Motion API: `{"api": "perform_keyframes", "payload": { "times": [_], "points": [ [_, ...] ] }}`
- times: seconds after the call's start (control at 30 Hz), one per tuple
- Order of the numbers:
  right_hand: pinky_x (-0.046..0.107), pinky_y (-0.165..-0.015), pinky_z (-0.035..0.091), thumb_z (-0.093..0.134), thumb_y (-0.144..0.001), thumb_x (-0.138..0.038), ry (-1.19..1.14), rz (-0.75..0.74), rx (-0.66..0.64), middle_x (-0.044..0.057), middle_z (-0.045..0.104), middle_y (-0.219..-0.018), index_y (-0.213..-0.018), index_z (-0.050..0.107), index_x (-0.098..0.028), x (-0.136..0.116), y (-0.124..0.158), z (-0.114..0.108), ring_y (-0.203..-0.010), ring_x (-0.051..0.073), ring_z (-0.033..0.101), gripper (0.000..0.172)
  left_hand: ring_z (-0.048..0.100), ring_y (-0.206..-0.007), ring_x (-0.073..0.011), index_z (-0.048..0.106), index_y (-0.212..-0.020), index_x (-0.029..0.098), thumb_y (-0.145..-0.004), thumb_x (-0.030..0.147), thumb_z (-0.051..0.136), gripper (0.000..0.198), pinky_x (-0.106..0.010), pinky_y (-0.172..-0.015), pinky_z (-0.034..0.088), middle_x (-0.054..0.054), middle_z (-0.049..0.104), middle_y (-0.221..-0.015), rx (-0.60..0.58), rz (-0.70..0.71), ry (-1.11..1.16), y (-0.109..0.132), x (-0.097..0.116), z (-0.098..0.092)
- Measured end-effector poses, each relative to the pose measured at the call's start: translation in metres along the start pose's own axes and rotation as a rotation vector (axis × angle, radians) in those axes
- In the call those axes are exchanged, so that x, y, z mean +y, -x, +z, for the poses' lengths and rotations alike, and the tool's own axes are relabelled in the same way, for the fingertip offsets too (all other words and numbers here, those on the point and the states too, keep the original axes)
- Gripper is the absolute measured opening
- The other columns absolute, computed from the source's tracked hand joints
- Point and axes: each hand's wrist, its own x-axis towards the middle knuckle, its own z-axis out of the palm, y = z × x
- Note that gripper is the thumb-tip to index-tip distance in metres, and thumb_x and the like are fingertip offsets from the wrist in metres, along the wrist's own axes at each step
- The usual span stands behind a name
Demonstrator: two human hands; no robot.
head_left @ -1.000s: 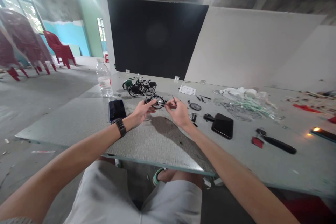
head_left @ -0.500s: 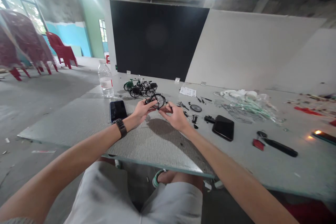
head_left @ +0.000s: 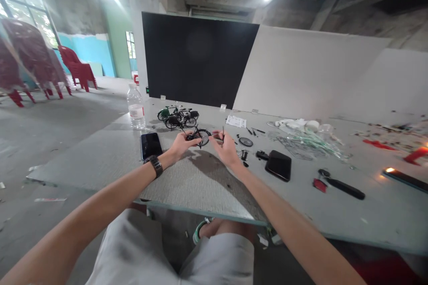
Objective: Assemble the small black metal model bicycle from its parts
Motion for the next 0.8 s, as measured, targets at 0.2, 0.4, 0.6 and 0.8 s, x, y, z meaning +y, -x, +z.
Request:
{"api": "perform_keyframes", "payload": {
  "times": [0.2,0.4,0.6,0.8],
  "points": [
    [0.047,-0.086,0.059,0.066,-0.083,-0.071,-0.067,0.021,-0.051,0.013,0.072,-0.104,-0.077,0.03,-0.028,0.015,-0.002,0.0,-0.1,0.029,0.07,0.057,0.069,-0.082,-0.0197,0.075,-0.094,0.012,-0.069,0.036,0.088,0.037,-0.03,-0.076,0.053,-0.008,0.076,-0.091,-0.026,0.052,-0.205,-0.004,0.0,0.0],
    [0.049,-0.091,0.059,0.074,-0.076,-0.07,-0.124,0.064,0.017,0.012,0.073,-0.099,-0.075,0.029,-0.029,0.023,-0.003,-0.005,-0.106,0.031,0.07,0.061,0.071,-0.084,-0.0205,0.076,-0.106,0.01,-0.077,0.04,0.083,0.042,-0.034,-0.079,0.058,-0.013,0.078,-0.099,0.062,0.056,-0.201,-0.008,-0.004,-0.008],
    [0.049,-0.092,0.058,0.078,-0.075,-0.065,-0.212,0.102,-0.004,0.013,0.074,-0.098,-0.076,0.03,-0.029,0.019,-0.004,-0.011,-0.111,0.032,0.069,0.06,0.071,-0.078,-0.0202,0.079,-0.102,0.01,-0.075,0.04,0.084,0.04,-0.034,-0.075,0.059,-0.01,0.078,-0.087,0.056,0.05,-0.229,-0.006,-0.002,-0.017],
    [0.049,-0.09,0.058,0.081,-0.067,-0.067,-0.155,0.111,-0.028,0.009,0.072,-0.089,-0.075,0.03,-0.028,0.025,-0.009,-0.009,-0.1,0.031,0.071,0.064,0.072,-0.082,-0.0218,0.079,-0.096,0.01,-0.072,0.034,0.086,0.035,-0.035,-0.081,0.057,-0.011,0.079,-0.089,0.046,0.084,-0.211,-0.006,0.001,-0.021]
  ]
}}
